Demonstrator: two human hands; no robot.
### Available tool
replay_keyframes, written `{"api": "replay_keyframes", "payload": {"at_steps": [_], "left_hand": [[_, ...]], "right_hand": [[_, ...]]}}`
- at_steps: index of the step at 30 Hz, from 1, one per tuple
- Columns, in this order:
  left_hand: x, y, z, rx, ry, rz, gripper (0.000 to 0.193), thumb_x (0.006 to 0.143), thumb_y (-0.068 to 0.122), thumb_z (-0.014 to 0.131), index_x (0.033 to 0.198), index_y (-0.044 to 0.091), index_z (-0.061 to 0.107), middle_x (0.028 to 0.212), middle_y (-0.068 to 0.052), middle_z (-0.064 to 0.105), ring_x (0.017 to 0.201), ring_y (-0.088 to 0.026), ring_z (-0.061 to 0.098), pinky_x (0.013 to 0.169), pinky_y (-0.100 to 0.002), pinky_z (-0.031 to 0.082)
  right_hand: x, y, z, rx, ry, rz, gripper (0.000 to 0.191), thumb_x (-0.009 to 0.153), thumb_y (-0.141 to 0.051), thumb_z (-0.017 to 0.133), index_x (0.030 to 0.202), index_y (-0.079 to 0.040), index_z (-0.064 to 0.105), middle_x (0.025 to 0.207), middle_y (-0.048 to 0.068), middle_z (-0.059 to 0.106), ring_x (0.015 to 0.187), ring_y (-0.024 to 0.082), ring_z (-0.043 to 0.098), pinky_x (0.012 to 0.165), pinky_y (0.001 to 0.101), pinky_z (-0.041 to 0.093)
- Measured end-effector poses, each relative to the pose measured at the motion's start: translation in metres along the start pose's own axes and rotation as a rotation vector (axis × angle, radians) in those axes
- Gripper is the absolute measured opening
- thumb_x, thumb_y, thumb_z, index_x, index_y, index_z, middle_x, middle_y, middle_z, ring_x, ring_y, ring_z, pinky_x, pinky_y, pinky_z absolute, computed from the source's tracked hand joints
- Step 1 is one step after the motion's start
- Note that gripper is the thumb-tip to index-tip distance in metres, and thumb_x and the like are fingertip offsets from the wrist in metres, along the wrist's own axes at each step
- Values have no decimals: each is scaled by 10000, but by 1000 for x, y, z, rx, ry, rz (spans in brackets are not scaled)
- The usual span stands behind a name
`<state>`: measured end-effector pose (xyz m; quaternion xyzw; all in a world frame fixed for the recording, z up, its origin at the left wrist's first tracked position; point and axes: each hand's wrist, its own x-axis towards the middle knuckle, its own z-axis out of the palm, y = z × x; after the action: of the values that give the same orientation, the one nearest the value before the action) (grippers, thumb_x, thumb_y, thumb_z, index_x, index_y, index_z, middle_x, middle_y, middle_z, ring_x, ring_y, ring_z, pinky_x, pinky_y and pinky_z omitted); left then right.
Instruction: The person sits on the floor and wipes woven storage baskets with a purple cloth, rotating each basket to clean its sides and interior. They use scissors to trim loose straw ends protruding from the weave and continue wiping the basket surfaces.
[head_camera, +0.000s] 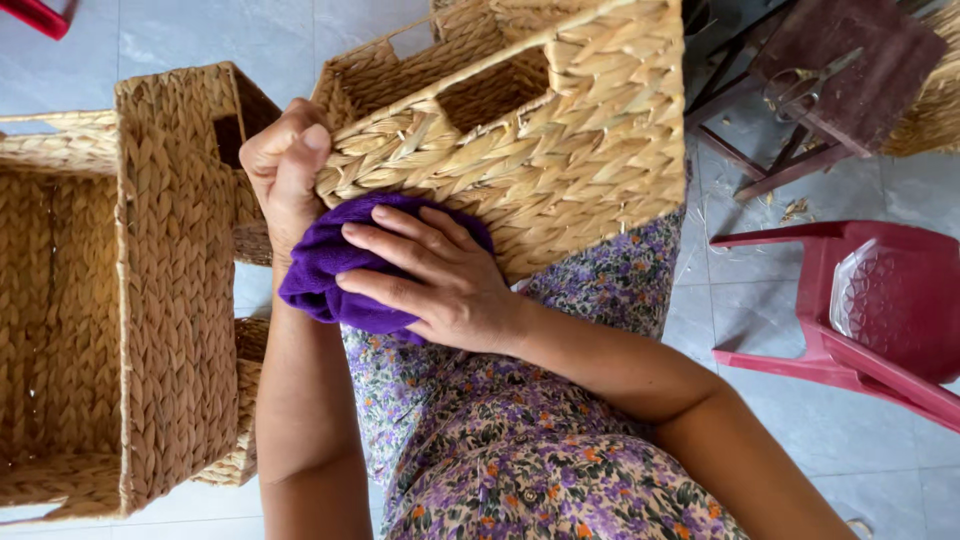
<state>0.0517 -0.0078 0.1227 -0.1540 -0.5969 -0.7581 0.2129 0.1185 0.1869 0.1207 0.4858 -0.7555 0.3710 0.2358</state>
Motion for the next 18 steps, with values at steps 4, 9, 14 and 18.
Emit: {"api": "replay_keyframes", "payload": {"at_steps": [4, 9, 14, 18], "left_hand": [[2, -9, -7, 19, 28, 21, 483, 972, 238, 697, 701, 46, 346, 732, -6, 395, 681, -111, 317, 657, -292, 248], [2, -17, -17, -15, 11, 47, 484, 984, 235, 706, 705, 32, 366, 752, -32, 422, 698, -131, 341, 673, -309, 262], [5, -27, -13, -45, 36, 50, 478, 974, 234, 700, 711, 50, 346, 693, -7, 383, 672, -110, 304, 656, -290, 244], [5, -29, -7, -38, 71, 82, 485, 986, 220, 705, 703, 56, 347, 724, -22, 395, 694, -137, 327, 674, -316, 267]], "right_hand": [[0, 39, -26, -12, 177, -23, 517, 925, -187, 953, 1306, -138, 607, 1388, 92, 580, 1337, 275, 558, 1169, 438, 525], [-30, 110, -122, -230, 401, 287, 490, 916, 127, 789, 1334, -56, 609, 1395, 126, 619, 1277, 293, 651, 1078, 393, 571], [-80, 128, -130, -96, 532, 481, 474, 933, 109, 677, 1365, -47, 562, 1399, 135, 611, 1276, 312, 630, 1106, 421, 540], [-79, 76, -75, -260, 301, 226, 471, 860, -46, 836, 1262, -76, 593, 1473, 190, 517, 1445, 397, 428, 1252, 552, 353]]}}
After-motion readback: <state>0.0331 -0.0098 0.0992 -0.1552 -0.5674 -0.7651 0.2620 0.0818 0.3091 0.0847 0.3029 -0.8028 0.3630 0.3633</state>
